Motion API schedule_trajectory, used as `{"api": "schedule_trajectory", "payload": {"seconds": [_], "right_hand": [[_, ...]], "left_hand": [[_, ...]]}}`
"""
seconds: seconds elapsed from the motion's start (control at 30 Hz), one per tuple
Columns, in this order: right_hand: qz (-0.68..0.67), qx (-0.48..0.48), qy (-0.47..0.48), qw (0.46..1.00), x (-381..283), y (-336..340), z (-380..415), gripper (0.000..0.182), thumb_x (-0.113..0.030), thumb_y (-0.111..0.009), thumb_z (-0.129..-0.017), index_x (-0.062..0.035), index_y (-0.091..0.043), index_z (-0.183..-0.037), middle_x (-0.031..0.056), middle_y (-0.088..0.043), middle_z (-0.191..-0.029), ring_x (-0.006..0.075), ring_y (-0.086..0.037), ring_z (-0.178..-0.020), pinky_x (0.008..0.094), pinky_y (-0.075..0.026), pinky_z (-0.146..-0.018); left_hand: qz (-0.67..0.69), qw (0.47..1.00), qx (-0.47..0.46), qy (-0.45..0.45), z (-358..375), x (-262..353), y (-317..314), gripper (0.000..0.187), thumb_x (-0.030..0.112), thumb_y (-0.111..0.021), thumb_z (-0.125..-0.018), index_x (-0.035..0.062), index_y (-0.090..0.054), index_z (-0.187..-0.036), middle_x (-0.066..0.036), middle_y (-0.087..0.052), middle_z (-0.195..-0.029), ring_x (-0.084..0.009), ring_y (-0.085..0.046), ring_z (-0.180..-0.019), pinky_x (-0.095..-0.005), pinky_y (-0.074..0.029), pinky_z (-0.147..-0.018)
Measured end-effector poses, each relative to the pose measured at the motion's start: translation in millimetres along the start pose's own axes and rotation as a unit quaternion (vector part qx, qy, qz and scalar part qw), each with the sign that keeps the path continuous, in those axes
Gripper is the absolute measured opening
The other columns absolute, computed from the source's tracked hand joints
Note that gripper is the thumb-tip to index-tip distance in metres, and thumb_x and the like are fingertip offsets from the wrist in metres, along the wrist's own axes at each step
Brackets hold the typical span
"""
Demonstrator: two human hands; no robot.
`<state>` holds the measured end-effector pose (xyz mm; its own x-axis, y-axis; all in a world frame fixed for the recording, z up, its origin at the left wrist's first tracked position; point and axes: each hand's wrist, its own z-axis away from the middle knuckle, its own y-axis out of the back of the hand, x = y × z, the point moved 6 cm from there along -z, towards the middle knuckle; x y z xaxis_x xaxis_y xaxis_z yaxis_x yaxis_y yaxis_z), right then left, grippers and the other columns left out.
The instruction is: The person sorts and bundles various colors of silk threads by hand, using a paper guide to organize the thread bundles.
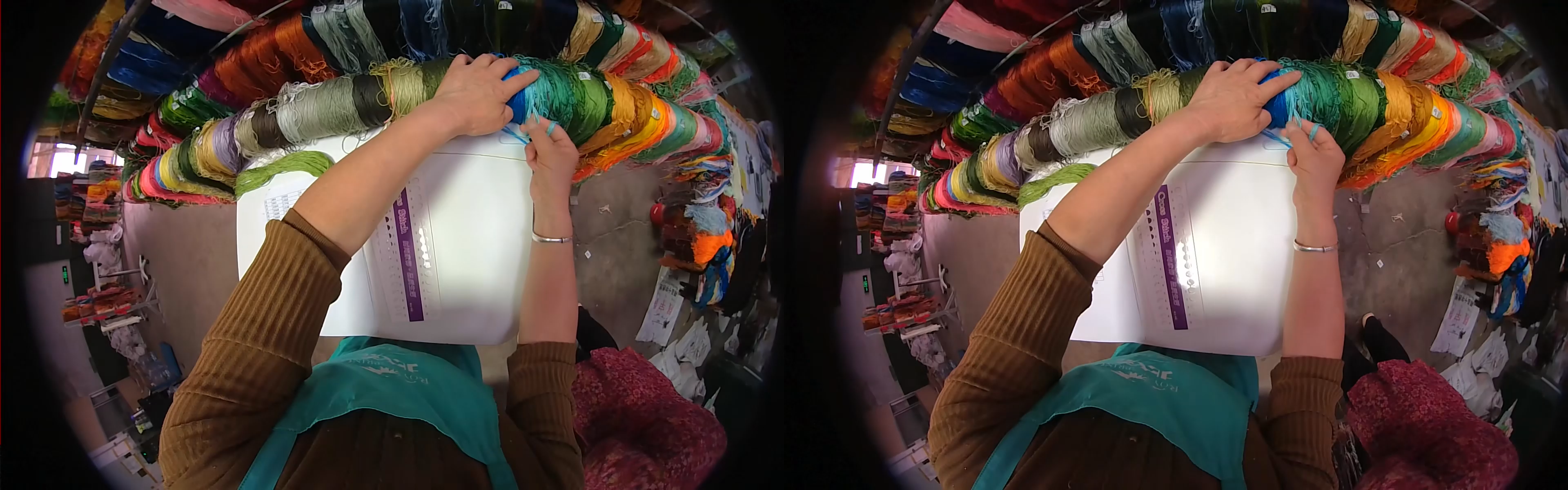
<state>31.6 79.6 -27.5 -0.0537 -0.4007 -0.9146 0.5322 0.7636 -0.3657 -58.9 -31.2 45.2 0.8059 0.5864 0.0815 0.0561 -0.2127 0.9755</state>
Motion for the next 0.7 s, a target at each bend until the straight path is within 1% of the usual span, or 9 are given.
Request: {"api": "schedule_trajectory", "payload": {"seconds": [0.07,0.17,0.27,0.37,0.47,0.57,0.67,0.7], "right_hand": [[0.007,0.013,-0.009,1.0,2.7,0.3,-2.2,0.006,-0.006,-0.067,-0.087,-0.0014,-0.066,-0.09,0.0049,-0.067,-0.079,0.003,-0.042,-0.048,0.0172,-0.027,-0.043],[0.006,0.003,0.014,1.0,2.9,0.4,-5.4,0.004,-0.007,-0.066,-0.087,-0.0023,-0.064,-0.087,0.0042,-0.066,-0.076,0.0025,-0.041,-0.048,0.0171,-0.026,-0.042],[-0.042,-0.013,0.017,0.999,0.9,-1.2,-2.6,0.005,-0.007,-0.065,-0.088,-0.0034,-0.062,-0.086,0.0025,-0.064,-0.073,0.0017,-0.038,-0.047,0.0173,-0.025,-0.042],[-0.046,-0.048,0.018,0.998,2.0,2.3,-2.4,0.005,-0.008,-0.062,-0.09,-0.0044,-0.062,-0.087,-0.0022,-0.058,-0.068,0.0007,-0.034,-0.046,0.018,-0.023,-0.042],[-0.007,-0.028,0.01,1.0,-3.7,4.3,4.6,0.006,-0.009,-0.061,-0.091,-0.0043,-0.064,-0.089,-0.0072,-0.049,-0.063,-0.0004,-0.03,-0.047,0.0187,-0.021,-0.042],[0.033,-0.004,0.021,0.999,-7.0,7.7,13.4,0.009,-0.011,-0.062,-0.091,-0.0039,-0.067,-0.091,-0.0099,-0.043,-0.061,-0.0012,-0.029,-0.047,0.0191,-0.019,-0.042],[0.07,-0.018,-0.001,0.997,-11.3,23.7,33.7,0.012,-0.014,-0.064,-0.091,-0.0036,-0.069,-0.092,-0.0097,-0.043,-0.061,-0.001,-0.028,-0.047,0.0192,-0.019,-0.042],[0.062,-0.016,-0.013,0.998,-10.3,37.8,43.5,0.011,-0.014,-0.064,-0.09,-0.004,-0.07,-0.091,-0.0099,-0.042,-0.061,-0.0009,-0.028,-0.047,0.0192,-0.018,-0.042]], "left_hand": [[0.003,1.0,-0.002,0.0,0.1,0.3,0.5,0.068,0.023,-0.052,-0.081,0.0266,-0.036,-0.146,-0.008,-0.042,-0.144,-0.0261,-0.04,-0.131,-0.046,-0.034,-0.103],[0.001,1.0,-0.004,0.0,-0.2,0.0,0.5,0.067,0.023,-0.052,-0.081,0.0264,-0.036,-0.146,-0.008,-0.042,-0.144,-0.0261,-0.04,-0.131,-0.0459,-0.034,-0.103],[-0.003,1.0,-0.002,0.001,-0.1,0.2,-0.2,0.067,0.024,-0.053,-0.081,0.0261,-0.036,-0.146,-0.008,-0.042,-0.145,-0.0261,-0.04,-0.131,-0.0459,-0.034,-0.103],[-0.005,1.0,-0.002,0.004,-0.4,0.3,0.2,0.067,0.024,-0.053,-0.082,0.0259,-0.035,-0.146,-0.008,-0.042,-0.145,-0.026,-0.04,-0.131,-0.0458,-0.034,-0.103],[-0.005,1.0,-0.004,0.006,-0.2,0.1,0.4,0.067,0.024,-0.053,-0.082,0.0259,-0.035,-0.147,-0.008,-0.041,-0.145,-0.026,-0.04,-0.131,-0.0457,-0.034,-0.104],[-0.003,1.0,-0.008,0.007,-0.1,1.2,0.2,0.067,0.024,-0.053,-0.082,0.026,-0.035,-0.147,-0.008,-0.041,-0.145,-0.026,-0.039,-0.131,-0.0455,-0.033,-0.104],[0.0,1.0,-0.014,0.012,0.5,1.1,0.3,0.067,0.023,-0.053,-0.082,0.0259,-0.035,-0.147,-0.008,-0.041,-0.146,-0.0259,-0.039,-0.132,-0.0454,-0.033,-0.105],[0.002,1.0,-0.014,0.014,-0.4,1.0,0.6,0.067,0.023,-0.053,-0.082,0.0259,-0.035,-0.147,-0.008,-0.041,-0.145,-0.0258,-0.039,-0.132,-0.0454,-0.033,-0.105]]}}
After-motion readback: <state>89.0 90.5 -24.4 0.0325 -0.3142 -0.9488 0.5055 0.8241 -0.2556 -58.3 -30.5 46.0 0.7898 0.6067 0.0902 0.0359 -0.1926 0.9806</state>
